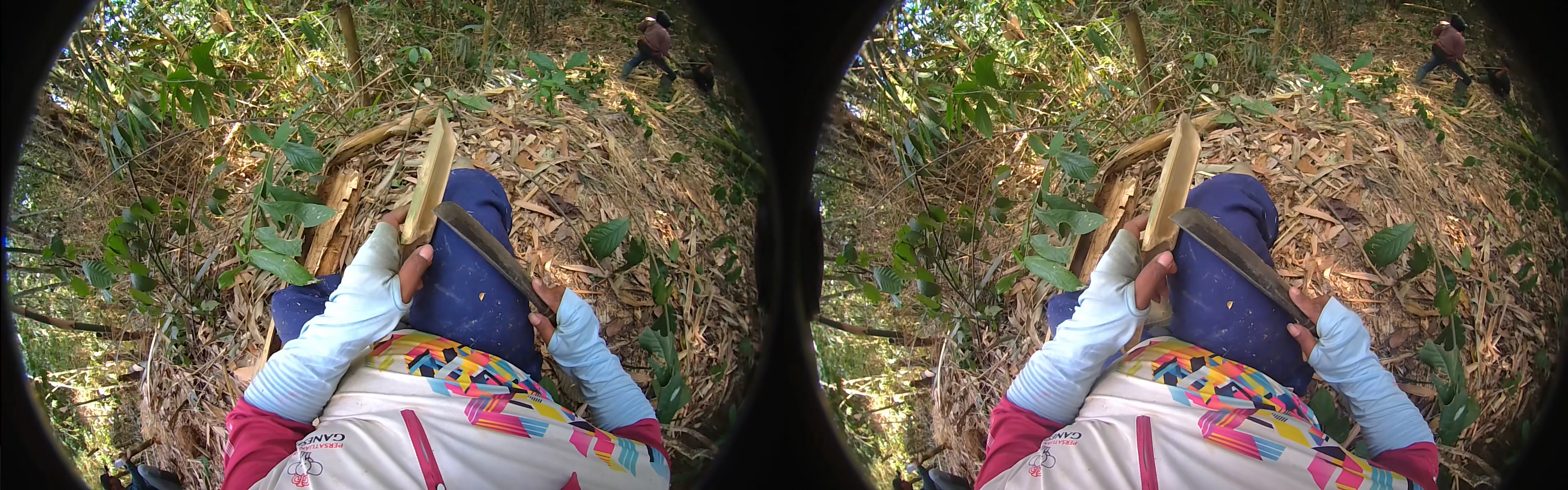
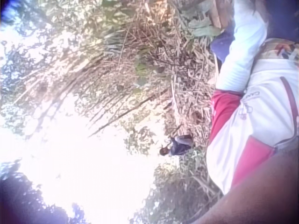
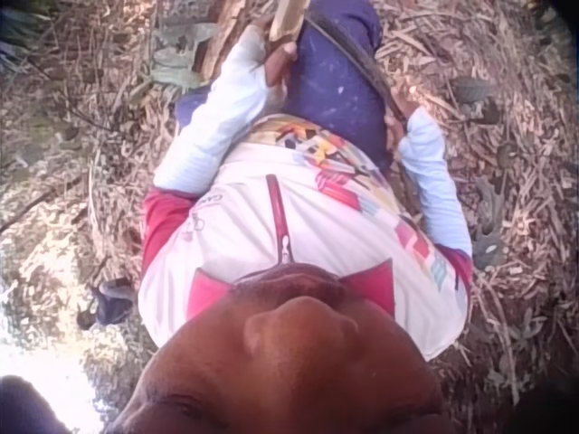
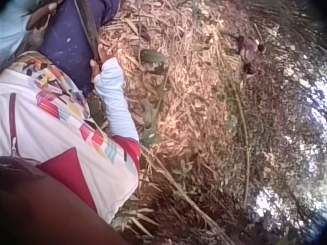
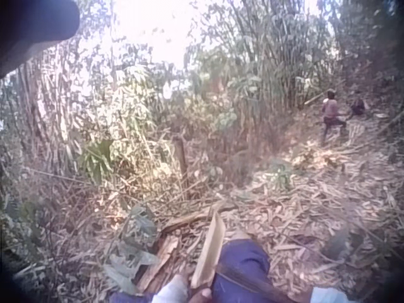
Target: The person sits on the ground in a forest and uses a machete to carve a piece of bamboo. They repeatedly shave the surface and hollow out the interior of the bamboo segment, holding it with their left hand and striking with the machete in their right hand.
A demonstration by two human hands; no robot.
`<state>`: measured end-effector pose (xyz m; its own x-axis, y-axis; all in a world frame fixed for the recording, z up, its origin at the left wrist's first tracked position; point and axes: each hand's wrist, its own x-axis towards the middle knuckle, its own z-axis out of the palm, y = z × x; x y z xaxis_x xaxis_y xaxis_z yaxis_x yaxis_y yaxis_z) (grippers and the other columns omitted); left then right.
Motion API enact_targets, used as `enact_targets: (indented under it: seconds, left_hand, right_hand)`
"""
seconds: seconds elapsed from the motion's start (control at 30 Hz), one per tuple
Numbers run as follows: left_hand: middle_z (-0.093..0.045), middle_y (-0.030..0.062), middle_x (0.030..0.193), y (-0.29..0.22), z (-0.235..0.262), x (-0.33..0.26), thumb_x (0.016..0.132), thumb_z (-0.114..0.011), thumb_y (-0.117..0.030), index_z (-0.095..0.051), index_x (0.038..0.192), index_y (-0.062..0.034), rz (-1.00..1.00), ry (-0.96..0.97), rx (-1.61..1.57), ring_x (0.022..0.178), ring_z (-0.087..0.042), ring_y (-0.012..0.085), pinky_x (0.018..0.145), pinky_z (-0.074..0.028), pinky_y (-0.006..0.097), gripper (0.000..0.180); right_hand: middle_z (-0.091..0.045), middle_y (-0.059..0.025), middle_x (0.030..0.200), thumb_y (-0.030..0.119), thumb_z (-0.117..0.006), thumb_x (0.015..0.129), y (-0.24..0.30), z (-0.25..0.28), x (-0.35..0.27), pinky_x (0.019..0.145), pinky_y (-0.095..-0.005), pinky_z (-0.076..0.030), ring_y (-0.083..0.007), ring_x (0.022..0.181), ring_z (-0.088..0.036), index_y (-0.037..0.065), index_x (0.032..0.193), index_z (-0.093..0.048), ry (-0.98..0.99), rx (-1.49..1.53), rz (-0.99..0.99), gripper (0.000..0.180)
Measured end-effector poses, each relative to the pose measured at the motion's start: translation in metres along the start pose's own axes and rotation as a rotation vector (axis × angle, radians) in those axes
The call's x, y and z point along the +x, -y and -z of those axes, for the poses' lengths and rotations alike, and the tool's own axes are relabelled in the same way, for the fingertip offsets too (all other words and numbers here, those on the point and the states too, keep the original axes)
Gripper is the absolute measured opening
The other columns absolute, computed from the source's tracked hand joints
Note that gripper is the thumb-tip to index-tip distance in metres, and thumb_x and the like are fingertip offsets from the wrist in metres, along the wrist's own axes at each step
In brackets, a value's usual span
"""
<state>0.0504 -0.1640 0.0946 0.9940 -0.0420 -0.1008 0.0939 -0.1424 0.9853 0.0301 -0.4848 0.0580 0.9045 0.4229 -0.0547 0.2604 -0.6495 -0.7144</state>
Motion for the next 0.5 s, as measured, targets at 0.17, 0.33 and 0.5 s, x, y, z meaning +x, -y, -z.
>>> enact_targets:
  seconds: [0.17, 0.33, 0.5]
  left_hand:
    - [-0.059, 0.0065, 0.094, -0.004, 0.01, 0.004, 0.1, -0.057, -0.025, -0.037, 0.142, 0.0045, -0.025, 0.028, 0.087, 0.084, -0.054, 0.0139, 0.077, -0.045, 0.027, 0.055]
    - [-0.058, 0.0036, 0.083, -0.015, 0.02, 0.01, 0.102, -0.053, -0.029, -0.044, 0.139, -0.002, 0.071, 0.067, 0.125, 0.073, -0.054, 0.0135, 0.067, -0.046, 0.028, 0.046]
    - [-0.062, 0.013, 0.083, -0.009, 0.027, 0.017, 0.102, -0.052, -0.029, -0.051, 0.132, -0.0025, -0.071, 0.142, 0.407, 0.076, -0.062, 0.0258, 0.071, -0.049, 0.036, 0.04]
  right_hand:
    - [-0.064, -0.0141, 0.091, 0.008, -0.075, 0.079, 0.006, -0.004, 0.0, 0.068, -0.035, -0.052, -0.0281, 0.077, -0.065, 0.016, 0.136, -0.058, -0.04, -0.127, 0.118, 0.06]
    - [-0.063, -0.014, 0.09, 0.004, -0.074, 0.077, 0.008, 0.005, 0.004, 0.066, -0.0356, -0.052, -0.029, 0.075, -0.064, 0.019, 0.135, -0.059, -0.013, -0.246, 0.16, 0.062]
    - [-0.062, -0.0124, 0.086, 0.004, -0.071, 0.08, 0.004, 0.01, 0.009, 0.061, -0.0373, -0.049, -0.029, 0.068, -0.061, 0.017, 0.136, -0.057, -0.029, -0.297, 0.231, 0.059]
